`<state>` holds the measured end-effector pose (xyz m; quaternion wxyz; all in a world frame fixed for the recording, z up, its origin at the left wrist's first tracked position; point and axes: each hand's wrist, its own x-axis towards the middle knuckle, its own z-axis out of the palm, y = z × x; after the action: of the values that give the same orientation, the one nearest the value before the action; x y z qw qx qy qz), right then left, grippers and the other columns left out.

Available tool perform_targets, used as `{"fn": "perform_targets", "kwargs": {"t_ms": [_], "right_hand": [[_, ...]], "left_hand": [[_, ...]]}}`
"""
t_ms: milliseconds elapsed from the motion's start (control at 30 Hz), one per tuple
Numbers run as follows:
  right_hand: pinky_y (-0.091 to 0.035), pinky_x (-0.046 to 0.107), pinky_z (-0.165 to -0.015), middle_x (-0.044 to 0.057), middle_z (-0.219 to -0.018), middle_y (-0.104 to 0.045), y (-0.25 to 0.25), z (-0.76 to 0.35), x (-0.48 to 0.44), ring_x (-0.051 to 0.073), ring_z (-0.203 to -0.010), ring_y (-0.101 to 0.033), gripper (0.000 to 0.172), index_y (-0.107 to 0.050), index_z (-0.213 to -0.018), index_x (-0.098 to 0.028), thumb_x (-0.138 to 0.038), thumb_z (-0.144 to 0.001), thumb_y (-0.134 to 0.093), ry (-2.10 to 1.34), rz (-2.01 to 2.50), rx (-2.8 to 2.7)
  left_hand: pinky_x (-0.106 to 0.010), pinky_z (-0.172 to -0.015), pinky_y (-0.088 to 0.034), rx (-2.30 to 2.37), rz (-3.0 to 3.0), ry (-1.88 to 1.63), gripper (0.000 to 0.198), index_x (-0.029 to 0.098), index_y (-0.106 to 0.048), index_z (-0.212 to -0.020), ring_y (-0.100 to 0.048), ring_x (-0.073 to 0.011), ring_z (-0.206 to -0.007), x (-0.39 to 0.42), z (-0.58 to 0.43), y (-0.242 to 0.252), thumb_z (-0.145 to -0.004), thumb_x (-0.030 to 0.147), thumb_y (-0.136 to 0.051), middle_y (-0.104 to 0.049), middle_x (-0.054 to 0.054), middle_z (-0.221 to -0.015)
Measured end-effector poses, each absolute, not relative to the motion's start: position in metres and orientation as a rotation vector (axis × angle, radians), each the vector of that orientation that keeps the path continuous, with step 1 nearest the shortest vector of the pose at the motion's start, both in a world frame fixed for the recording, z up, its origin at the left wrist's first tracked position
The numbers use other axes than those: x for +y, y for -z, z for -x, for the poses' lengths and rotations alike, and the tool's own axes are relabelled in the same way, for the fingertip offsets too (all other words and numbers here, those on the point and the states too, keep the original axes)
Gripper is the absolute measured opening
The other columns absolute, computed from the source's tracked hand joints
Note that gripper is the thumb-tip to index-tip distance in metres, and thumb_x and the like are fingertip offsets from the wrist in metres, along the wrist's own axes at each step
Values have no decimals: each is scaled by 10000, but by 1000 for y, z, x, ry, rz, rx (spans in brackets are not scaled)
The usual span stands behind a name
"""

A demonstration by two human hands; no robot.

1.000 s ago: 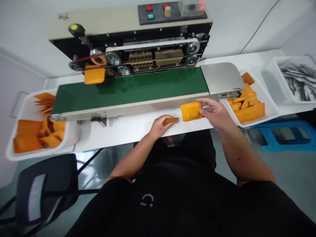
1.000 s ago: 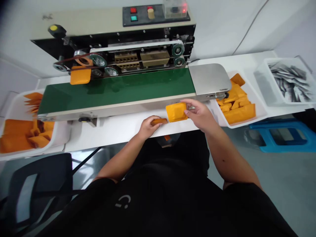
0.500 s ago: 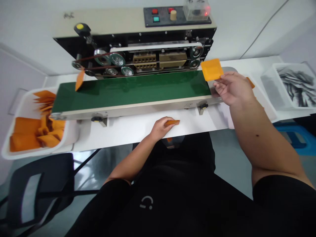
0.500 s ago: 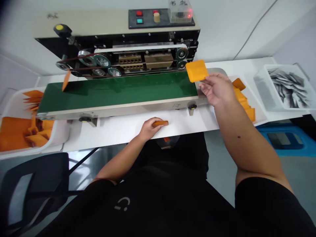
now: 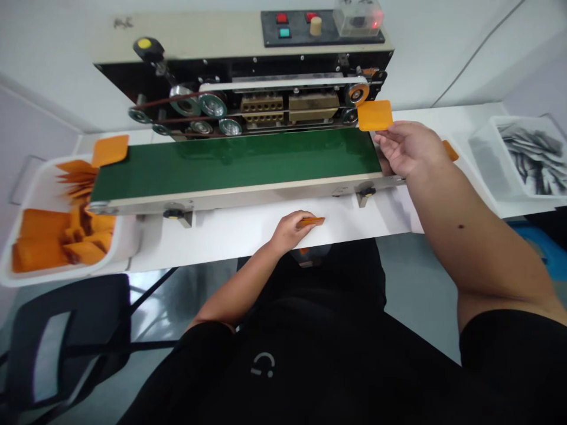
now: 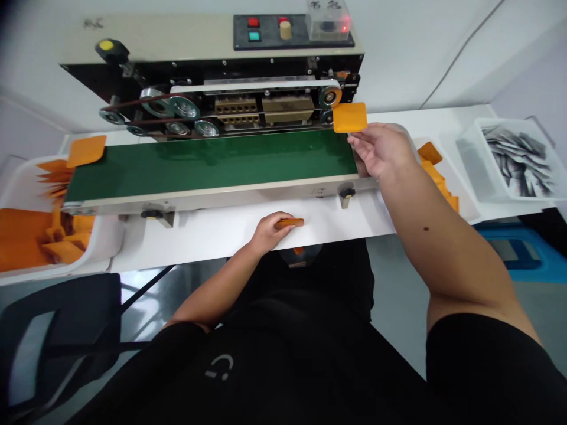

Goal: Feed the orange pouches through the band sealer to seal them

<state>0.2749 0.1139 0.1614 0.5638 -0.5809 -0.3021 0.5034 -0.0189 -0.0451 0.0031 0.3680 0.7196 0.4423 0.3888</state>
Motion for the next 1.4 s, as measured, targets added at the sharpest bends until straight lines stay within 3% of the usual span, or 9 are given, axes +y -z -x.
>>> {"fn": "perform_targets", "kwargs": {"t_ms": [267, 433, 533, 733, 933, 1033, 1133, 1400], "right_hand": [[-676, 270, -698, 67, -912, -729, -156, -254, 125, 173, -874, -762, 191, -567, -954, -169, -120, -910, -746, -1306, 1336, -812], [-675, 253, -681, 66, -976, -740, -161, -238, 111, 169, -879, -773, 191, -626, -1056, -176, -207, -927, -763, -1380, 1319, -989], [-651, 235, -628, 61, -1042, -746, -157, -232, 74, 156, -836, -767, 231, -662, -1107, -205, -274, -917, -773, -1245, 1298, -1113], [-578, 242, -573, 59, -986, -733, -90, -230, -25, 131, -692, -709, 244, -710, -1087, -197, -375, -924, -742, -992, 1257, -1417], [-572, 259, -674, 102, -1334, -679, -26, -220, -60, 149, -888, -694, 408, -703, -1327, -236, -363, -939, -677, -1052, 1308, -1739], [-576, 281, -723, 78, -1071, -741, -14, -216, -61, 163, -847, -682, 288, -771, -1137, -211, -402, -947, -668, -1147, 1337, -1741], [-550, 276, -674, 38, -796, -700, -5, -217, -60, 148, -708, -641, 267, -763, -952, -187, -444, -927, -694, -1255, 1405, -1567], [-500, 238, -638, 15, -722, -671, 9, -220, -55, 106, -631, -597, 240, -709, -947, -171, -391, -869, -767, -1299, 1317, -1098]], "left_hand": [[-356, -879, -593, 1131, -1850, -1010, 189, 213, -743, -1116, -751, -211, -949, -45, 19, -3, -940, 283, -735, -793, -72, -1059], [-357, -882, -596, 1142, -1853, -1011, 185, 215, -741, -1107, -750, -209, -942, -45, 19, -3, -935, 283, -744, -791, -68, -1051], [-353, -868, -594, 1144, -1845, -1019, 186, 212, -739, -1109, -746, -208, -927, -46, 20, -5, -938, 285, -742, -788, -71, -1047], [-339, -870, -572, 1107, -1840, -1096, 181, 205, -743, -1097, -729, -209, -944, -44, 20, -7, -946, 304, -741, -768, -80, -1042], [-336, -891, -572, 1093, -1807, -1146, 268, 198, -755, -1103, -730, -209, -950, -42, 22, -1, -936, 408, -763, -768, -86, -1028], [-320, -887, -582, 1130, -1744, -1095, 319, 203, -755, -1124, -747, -206, -946, -44, 21, 2, -926, 453, -767, -789, -80, -1045], [-300, -856, -588, 1179, -1720, -1064, 349, 209, -760, -1126, -754, -199, -930, -45, 21, 4, -910, 482, -777, -798, -73, -1058], [-278, -762, -584, 1301, -1610, -1071, 400, 200, -749, -1102, -739, -179, -822, -44, 22, 8, -869, 522, -795, -794, -46, -983]]}}
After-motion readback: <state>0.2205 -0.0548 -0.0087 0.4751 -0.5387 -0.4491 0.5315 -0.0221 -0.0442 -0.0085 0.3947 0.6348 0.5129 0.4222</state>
